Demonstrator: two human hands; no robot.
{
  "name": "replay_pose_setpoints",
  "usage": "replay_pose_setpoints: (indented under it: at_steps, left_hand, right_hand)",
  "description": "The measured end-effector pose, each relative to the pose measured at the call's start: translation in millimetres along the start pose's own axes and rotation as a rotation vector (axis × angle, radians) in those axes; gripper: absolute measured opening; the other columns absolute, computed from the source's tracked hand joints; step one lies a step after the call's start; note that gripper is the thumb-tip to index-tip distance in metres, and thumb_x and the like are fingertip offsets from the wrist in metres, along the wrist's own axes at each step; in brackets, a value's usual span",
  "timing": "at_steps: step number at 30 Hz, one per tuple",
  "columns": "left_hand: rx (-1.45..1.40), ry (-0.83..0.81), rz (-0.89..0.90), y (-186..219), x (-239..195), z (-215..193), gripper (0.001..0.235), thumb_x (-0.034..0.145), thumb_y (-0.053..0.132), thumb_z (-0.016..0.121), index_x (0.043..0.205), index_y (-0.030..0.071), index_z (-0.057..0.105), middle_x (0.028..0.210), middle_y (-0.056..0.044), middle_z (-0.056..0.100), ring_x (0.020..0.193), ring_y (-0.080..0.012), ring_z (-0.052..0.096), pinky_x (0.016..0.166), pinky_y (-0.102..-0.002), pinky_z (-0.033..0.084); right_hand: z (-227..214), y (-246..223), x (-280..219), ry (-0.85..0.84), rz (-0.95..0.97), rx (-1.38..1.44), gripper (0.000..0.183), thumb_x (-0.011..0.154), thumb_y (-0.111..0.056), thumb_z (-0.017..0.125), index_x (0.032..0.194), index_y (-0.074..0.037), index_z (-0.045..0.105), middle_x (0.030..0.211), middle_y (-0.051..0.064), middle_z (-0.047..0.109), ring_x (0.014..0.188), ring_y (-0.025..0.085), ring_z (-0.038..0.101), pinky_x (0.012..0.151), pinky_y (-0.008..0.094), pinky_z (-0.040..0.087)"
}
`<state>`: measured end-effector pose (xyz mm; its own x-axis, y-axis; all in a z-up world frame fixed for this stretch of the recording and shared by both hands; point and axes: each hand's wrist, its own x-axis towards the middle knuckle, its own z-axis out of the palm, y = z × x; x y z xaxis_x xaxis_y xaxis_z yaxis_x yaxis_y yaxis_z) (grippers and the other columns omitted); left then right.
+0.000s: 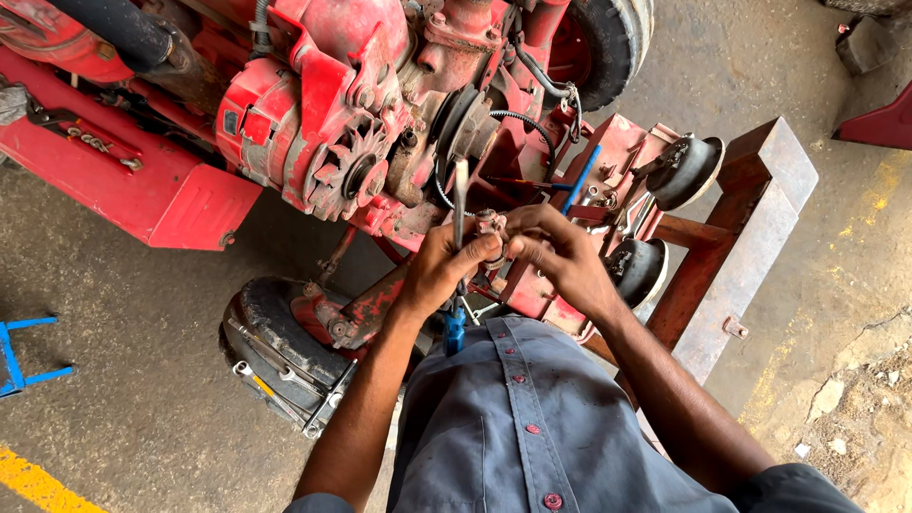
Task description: The person repairs a red tractor engine by adjusting the alternator belt and tightening bolts using a socket wrench and a spanner.
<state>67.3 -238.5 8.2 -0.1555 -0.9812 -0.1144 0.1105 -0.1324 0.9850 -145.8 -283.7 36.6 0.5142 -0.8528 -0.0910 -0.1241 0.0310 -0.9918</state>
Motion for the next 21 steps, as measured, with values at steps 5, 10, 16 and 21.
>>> replay_pose_setpoints:
  at_steps: [5,10,16,21]
  left_hand:
    - [-0.197,-0.101,0.001,19.0,2.9,-2.3,0.030,0.104,0.032,0.066,0.112,0.003,0.070,0.083,0.007,0.060,0.065,0.0007,0.044,0.055,-0.019,0.032]
    - [-0.182,-0.041,-0.015,25.9,3.6,2.9,0.034,0.100,0.034,0.067,0.116,0.003,0.068,0.083,0.006,0.062,0.062,0.0005,0.045,0.052,-0.019,0.033]
    - [-0.209,-0.010,0.022,22.3,8.3,-4.7,0.034,0.101,0.036,0.068,0.107,0.003,0.069,0.076,0.004,0.062,0.059,-0.0005,0.046,0.051,-0.019,0.033]
    - [-0.262,0.061,0.006,17.6,13.9,3.4,0.029,0.099,0.031,0.071,0.103,0.002,0.072,0.075,0.004,0.062,0.058,-0.0008,0.046,0.051,-0.019,0.032]
  right_hand:
    - [10.7,0.3,-7.0,-0.008,-0.088,-0.258,0.054,0.092,-0.039,0.074,0.129,0.000,0.065,0.122,0.010,0.067,0.116,0.021,0.063,0.101,0.036,0.047]
    - [13.2,-5.1,-7.3,0.057,0.056,-0.307,0.060,0.087,-0.045,0.074,0.130,-0.004,0.066,0.112,0.010,0.068,0.106,0.019,0.066,0.094,0.035,0.050]
    - [11.3,-3.6,-3.7,-0.078,0.111,-0.141,0.051,0.090,-0.041,0.072,0.125,-0.003,0.072,0.118,0.009,0.070,0.107,0.021,0.062,0.093,0.035,0.048]
    - [17.1,-8.7,-1.3,0.025,-0.213,-0.198,0.034,0.093,-0.022,0.077,0.117,0.001,0.069,0.125,0.012,0.067,0.118,0.025,0.064,0.099,0.039,0.049]
